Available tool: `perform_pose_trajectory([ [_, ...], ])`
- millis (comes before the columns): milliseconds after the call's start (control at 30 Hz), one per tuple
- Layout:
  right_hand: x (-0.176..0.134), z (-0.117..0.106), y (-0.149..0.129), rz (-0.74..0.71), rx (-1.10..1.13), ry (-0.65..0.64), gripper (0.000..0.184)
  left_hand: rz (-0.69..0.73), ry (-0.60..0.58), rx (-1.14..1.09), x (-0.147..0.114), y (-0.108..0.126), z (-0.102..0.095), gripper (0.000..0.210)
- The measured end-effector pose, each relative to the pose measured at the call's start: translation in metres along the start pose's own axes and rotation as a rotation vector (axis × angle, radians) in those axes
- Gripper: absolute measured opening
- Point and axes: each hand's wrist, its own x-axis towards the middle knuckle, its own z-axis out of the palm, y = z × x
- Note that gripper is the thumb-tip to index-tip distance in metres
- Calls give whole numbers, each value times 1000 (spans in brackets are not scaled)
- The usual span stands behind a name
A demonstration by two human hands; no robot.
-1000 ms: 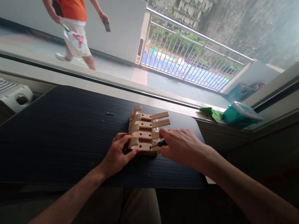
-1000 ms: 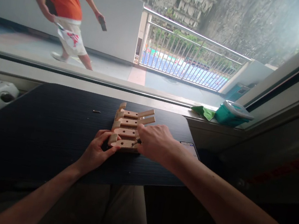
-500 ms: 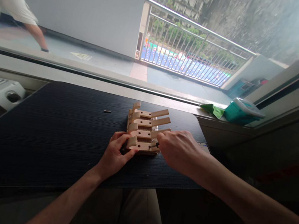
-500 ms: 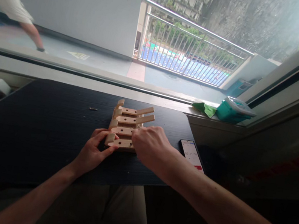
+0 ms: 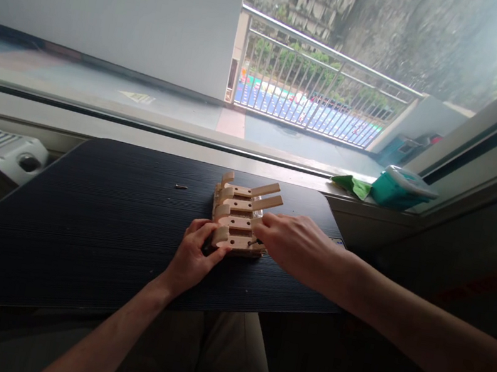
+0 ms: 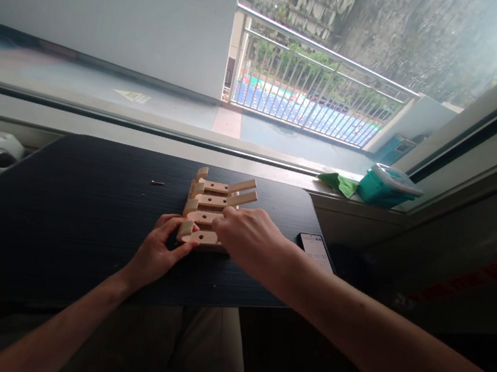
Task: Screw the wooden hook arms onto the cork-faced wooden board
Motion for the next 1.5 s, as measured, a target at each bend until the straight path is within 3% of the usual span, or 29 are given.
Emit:
perform_pose_trajectory([
  [100,4,2,-1,-100,-9,-8,19,-1,-9,-1,1,-1,0,20],
  [167,8,4,1,-92,-7,-17,19,1,-12,-6,1,-2,1,20],
  [300,14,9,10,127,63,-54,18,11,-4,-7,2,-5,2,20],
  [400,16,10,16,330,140,-113,27,24,4,1,1,-5,2,22],
  [467,17,9,17,381,144,-137,32,20,5,6,1,-5,2,21],
  [633,11,-1,10,309,63,-90,28,7,4,8,-1,-2,1,21],
  [900,4,-6,11,-32,65,-2,17,-8,-6,-21,1,-3,1,22],
  [1033,11,-3,11,78,54,-62,18,0,-4,-25,1,-6,2,22],
  [1233,19,0,31,344,154,-113,37,1,-4,-21,0,-4,1,23],
  [1333,5,-2,46,317,393,-336,29,0,10,-21,-1,-1,-2,23],
  [1367,-3,0,49,305,428,-314,25,-1,7,-24,-1,0,-2,23],
  [1500,-35,26,48,482,590,134,25,45,-7,-38,-2,5,-5,32],
])
